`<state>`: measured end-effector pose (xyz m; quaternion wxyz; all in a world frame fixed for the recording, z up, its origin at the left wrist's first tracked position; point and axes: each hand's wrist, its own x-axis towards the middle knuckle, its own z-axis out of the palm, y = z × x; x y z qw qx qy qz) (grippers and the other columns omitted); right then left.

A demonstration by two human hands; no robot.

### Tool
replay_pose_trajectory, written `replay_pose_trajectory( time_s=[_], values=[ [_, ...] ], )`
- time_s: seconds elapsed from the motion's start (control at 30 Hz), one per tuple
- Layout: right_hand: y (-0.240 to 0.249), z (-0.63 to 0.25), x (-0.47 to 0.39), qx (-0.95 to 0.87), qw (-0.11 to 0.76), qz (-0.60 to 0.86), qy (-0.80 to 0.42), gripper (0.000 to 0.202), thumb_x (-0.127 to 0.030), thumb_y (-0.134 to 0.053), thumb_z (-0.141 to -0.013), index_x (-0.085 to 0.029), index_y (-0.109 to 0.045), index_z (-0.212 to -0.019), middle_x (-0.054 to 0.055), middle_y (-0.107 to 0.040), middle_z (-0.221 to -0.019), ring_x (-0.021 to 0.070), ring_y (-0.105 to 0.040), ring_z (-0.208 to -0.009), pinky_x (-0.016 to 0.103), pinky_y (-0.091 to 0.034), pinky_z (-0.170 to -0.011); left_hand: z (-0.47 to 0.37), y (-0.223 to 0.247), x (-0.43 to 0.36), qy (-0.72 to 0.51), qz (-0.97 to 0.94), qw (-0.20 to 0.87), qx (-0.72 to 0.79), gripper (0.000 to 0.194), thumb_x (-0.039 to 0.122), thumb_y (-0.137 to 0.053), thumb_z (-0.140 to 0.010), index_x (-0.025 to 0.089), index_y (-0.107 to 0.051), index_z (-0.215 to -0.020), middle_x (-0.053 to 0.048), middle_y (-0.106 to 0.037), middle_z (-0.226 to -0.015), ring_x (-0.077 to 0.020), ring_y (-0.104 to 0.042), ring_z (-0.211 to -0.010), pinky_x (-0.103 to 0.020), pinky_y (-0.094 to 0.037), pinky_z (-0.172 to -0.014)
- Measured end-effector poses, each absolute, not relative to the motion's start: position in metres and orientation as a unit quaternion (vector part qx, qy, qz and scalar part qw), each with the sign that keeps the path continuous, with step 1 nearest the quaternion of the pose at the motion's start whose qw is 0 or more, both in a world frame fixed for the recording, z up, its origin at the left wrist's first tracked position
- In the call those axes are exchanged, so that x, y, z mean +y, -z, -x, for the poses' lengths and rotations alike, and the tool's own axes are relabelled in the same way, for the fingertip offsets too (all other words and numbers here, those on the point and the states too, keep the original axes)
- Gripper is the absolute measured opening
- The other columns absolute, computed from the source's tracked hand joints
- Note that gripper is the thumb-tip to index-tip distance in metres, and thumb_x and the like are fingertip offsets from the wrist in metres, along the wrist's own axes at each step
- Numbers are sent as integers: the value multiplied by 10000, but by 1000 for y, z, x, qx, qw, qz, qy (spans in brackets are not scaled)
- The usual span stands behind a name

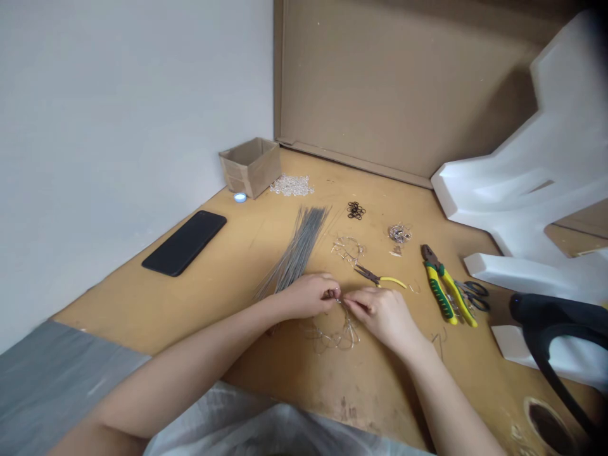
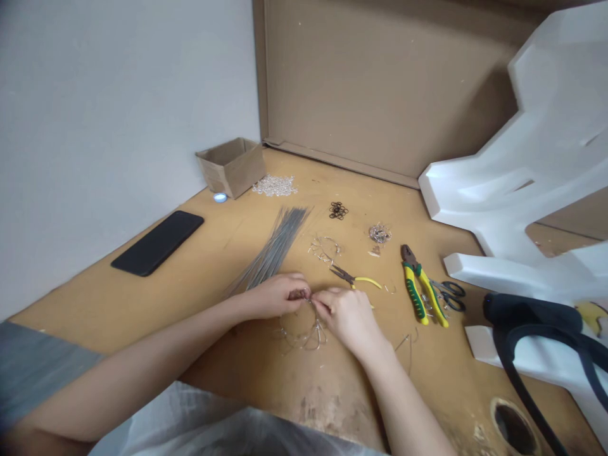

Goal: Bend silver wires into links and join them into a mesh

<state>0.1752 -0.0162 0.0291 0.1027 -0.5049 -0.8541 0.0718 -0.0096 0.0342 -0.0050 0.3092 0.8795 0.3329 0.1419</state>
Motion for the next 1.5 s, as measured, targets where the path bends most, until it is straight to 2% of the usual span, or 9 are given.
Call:
replay_pose_trajectory(
  time_s=[0.27, 0.43, 0.67, 1.2, 1.5],
  values=[
    [-31, -177, -18, -863, 104, 492, -55, 226, -270, -457, -869, -251, -682, -862, 8, -696, -773, 127, -624, -676, 225, -329, -543, 7, 6, 32, -142, -879, 292, 349, 136, 216, -532, -725, 197, -619, -828, -2, -569, -806, -135, -534, -770, -204, -399, -697],
    [-36, -178, -20, -857, 101, 500, -70, 210, -257, -468, -858, -261, -678, -844, -13, -695, -767, 126, -625, -685, 228, -345, -559, 5, 5, 30, -130, -879, 280, 364, 134, 243, -517, -745, 212, -626, -818, 7, -576, -805, -127, -541, -745, -198, -391, -658],
    [-38, -176, -20, -856, 97, 504, -66, 212, -251, -471, -853, -260, -683, -842, -8, -695, -761, 119, -622, -672, 226, -335, -551, 5, 5, 30, -131, -882, 277, 356, 159, 204, -502, -738, 213, -626, -837, 2, -593, -850, -135, -548, -792, -203, -399, -697],
    [-34, -172, -20, -859, 75, 502, -59, 236, -263, -453, -869, -247, -688, -847, 18, -692, -744, 133, -613, -654, 224, -301, -528, 5, 5, 31, -135, -884, 275, 352, 168, 180, -490, -708, 204, -620, -813, 2, -584, -821, -137, -535, -765, -209, -393, -675],
    [-32, -178, -17, -842, 101, 510, -147, 214, -263, -467, -852, -244, -680, -833, 6, -689, -741, 126, -606, -647, 213, -341, -576, 7, 5, 31, -126, -888, 282, 342, 162, 185, -502, -727, 208, -625, -828, -1, -582, -838, -140, -545, -792, -207, -395, -703]
  ],
)
